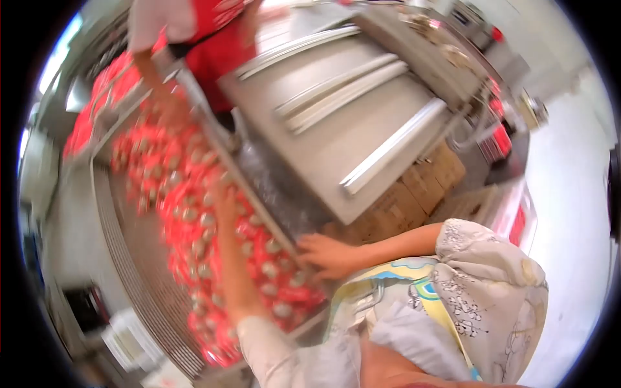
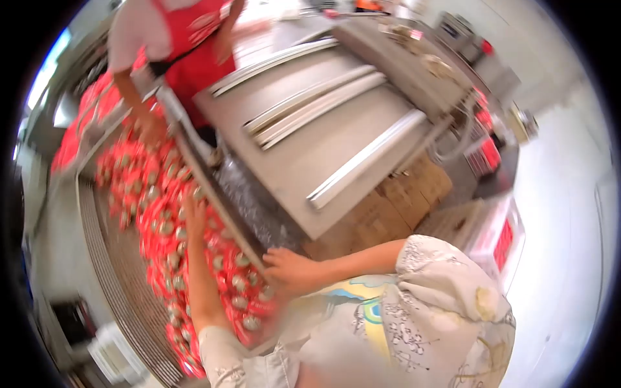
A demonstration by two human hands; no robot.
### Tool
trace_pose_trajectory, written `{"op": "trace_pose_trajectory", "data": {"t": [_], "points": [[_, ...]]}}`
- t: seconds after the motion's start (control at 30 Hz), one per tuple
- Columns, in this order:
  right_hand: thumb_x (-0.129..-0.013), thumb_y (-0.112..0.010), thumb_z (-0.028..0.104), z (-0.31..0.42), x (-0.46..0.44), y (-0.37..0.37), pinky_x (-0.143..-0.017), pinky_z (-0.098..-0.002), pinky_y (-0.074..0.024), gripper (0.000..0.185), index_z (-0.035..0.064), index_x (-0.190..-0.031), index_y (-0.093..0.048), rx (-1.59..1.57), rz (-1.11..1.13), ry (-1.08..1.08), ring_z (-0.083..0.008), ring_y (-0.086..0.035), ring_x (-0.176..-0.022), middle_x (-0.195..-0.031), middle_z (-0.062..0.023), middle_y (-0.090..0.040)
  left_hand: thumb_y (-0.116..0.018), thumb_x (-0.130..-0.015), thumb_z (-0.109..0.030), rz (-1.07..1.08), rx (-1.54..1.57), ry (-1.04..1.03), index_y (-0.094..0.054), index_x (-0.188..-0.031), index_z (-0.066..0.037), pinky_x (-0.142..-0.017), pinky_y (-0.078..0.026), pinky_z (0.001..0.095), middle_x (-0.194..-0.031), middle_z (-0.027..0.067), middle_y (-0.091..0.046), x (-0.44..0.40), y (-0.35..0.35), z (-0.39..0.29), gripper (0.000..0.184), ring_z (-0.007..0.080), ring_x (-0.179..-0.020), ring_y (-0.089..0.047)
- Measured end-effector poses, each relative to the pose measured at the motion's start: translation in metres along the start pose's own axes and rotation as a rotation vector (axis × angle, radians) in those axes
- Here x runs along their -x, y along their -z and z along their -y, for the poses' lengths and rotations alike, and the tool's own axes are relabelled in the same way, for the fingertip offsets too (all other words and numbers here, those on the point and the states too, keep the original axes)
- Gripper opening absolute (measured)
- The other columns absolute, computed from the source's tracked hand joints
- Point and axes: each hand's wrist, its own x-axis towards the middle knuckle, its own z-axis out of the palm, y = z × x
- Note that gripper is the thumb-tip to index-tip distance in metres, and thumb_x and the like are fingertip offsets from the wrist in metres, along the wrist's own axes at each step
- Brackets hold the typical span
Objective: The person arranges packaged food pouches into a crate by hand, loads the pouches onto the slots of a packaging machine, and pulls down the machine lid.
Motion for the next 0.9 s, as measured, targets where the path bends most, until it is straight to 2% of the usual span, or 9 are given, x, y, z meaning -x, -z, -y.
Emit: {"op": "trace_pose_trajectory", "data": {"t": [0.03, 0.07, 0.2, 0.37, 0.53, 0.67, 0.7, 0.8, 0.9], "points": [[-0.074, -0.072, 0.031, -0.003, 0.015, -0.002, -0.109, -0.0507, -0.0252, 0.058, 0.0028, -0.121, -0.053, -0.026, -0.099, 0.0, -0.0438, -0.031, -0.13, -0.136, -0.0265, -0.039, -0.05, -0.087, -0.009, -0.079, -0.018, -0.046, -0.044, -0.133, 0.001, -0.112, -0.022, 0.0406, -0.138, 0.0166, -0.044, 0.002, -0.003, 0.003, 0.048, 0.0309, -0.13, -0.037], [-0.074, -0.07, 0.03, -0.011, 0.029, -0.008, -0.107, -0.0496, -0.0278, 0.054, 0.0024, -0.118, -0.055, -0.054, -0.194, 0.009, -0.0434, -0.034, -0.127, -0.133, -0.0264, -0.041, -0.047, -0.095, -0.008, 0.062, -0.057, 0.047, -0.021, -0.147, -0.001, -0.111, -0.023, 0.0361, -0.15, 0.0168, -0.028, 0.002, 0.01, 0.001, 0.059, 0.0259, -0.14, -0.024], [-0.078, -0.068, 0.031, -0.03, 0.102, 0.016, -0.103, -0.0448, -0.0351, 0.043, 0.003, -0.11, -0.06, -0.112, -0.447, -0.081, -0.038, -0.042, -0.122, -0.128, -0.0241, -0.048, -0.052, -0.094, -0.012, -0.045, 0.058, 0.201, -0.029, -0.143, 0.002, -0.107, -0.032, 0.0353, -0.146, 0.0184, -0.034, 0.036, -0.012, -0.044, 0.056, 0.0258, -0.133, -0.037], [-0.08, -0.066, 0.031, -0.069, 0.256, 0.023, -0.096, -0.0417, -0.042, 0.037, 0.0053, -0.107, -0.063, -0.174, -0.645, -0.358, -0.0344, -0.049, -0.115, -0.12, -0.0184, -0.056, -0.062, -0.09, -0.014, -0.34, -0.387, -0.045, -0.049, -0.123, 0.007, -0.096, -0.043, 0.0354, -0.118, 0.0183, -0.058, 0.082, -0.127, -0.21, 0.042, 0.0264, -0.109, -0.056], [-0.081, -0.065, 0.033, -0.081, 0.419, -0.027, -0.087, -0.0415, -0.0462, 0.032, 0.0066, -0.099, -0.065, -0.322, -0.778, -0.75, -0.0307, -0.055, -0.103, -0.104, -0.0116, -0.061, -0.059, -0.091, -0.008, 0.181, -0.086, -0.132, -0.062, -0.106, 0.003, -0.072, -0.048, 0.025, -0.088, 0.0053, -0.062, 0.161, -0.304, -0.296, 0.019, 0.0119, -0.077, -0.056], [-0.081, -0.066, 0.032, -0.081, 0.5, -0.06, -0.085, -0.0403, -0.0469, 0.031, 0.007, -0.1, -0.065, -0.365, -0.964, -0.959, -0.0304, -0.057, -0.101, -0.103, -0.0108, -0.062, -0.061, -0.089, -0.004, 0.68, 0.125, -0.147, -0.066, -0.096, -0.001, -0.064, -0.046, 0.0227, -0.082, 0.0018, -0.062, 0.254, -0.434, -0.365, 0.009, 0.0086, -0.07, -0.054], [-0.081, -0.066, 0.032, -0.082, 0.37, -0.059, -0.085, -0.0401, -0.047, 0.031, 0.0066, -0.1, -0.065, -0.37, -1.018, -1.023, -0.0305, -0.057, -0.101, -0.103, -0.0109, -0.062, -0.061, -0.088, -0.003, 0.783, 0.138, -0.227, -0.066, -0.094, -0.002, -0.064, -0.046, 0.0226, -0.081, 0.0021, -0.062, 0.184, -0.372, -0.304, 0.008, 0.009, -0.07, -0.054], [-0.081, -0.067, 0.03, -0.077, 0.381, -0.067, -0.084, -0.0398, -0.0475, 0.032, 0.0054, -0.1, -0.065, -0.39, -1.181, -1.114, -0.0308, -0.058, -0.099, -0.103, -0.0116, -0.061, -0.062, -0.086, -0.001, 1.022, 0.133, -0.457, -0.065, -0.089, -0.001, -0.061, -0.045, 0.0247, -0.077, 0.0049, -0.061, 0.199, -0.401, -0.345, 0.004, 0.0122, -0.068, -0.055], [-0.081, -0.067, 0.029, -0.088, 0.449, -0.088, -0.084, -0.0397, -0.048, 0.031, 0.0041, -0.1, -0.064, -0.323, -1.348, -1.177, -0.0313, -0.059, -0.098, -0.103, -0.0126, -0.061, -0.062, -0.086, -0.002, 1.176, 0.146, -0.468, -0.065, -0.09, -0.001, -0.062, -0.045, 0.0243, -0.082, 0.0058, -0.063, 0.235, -0.459, -0.363, 0.005, 0.0128, -0.072, -0.057]]}}
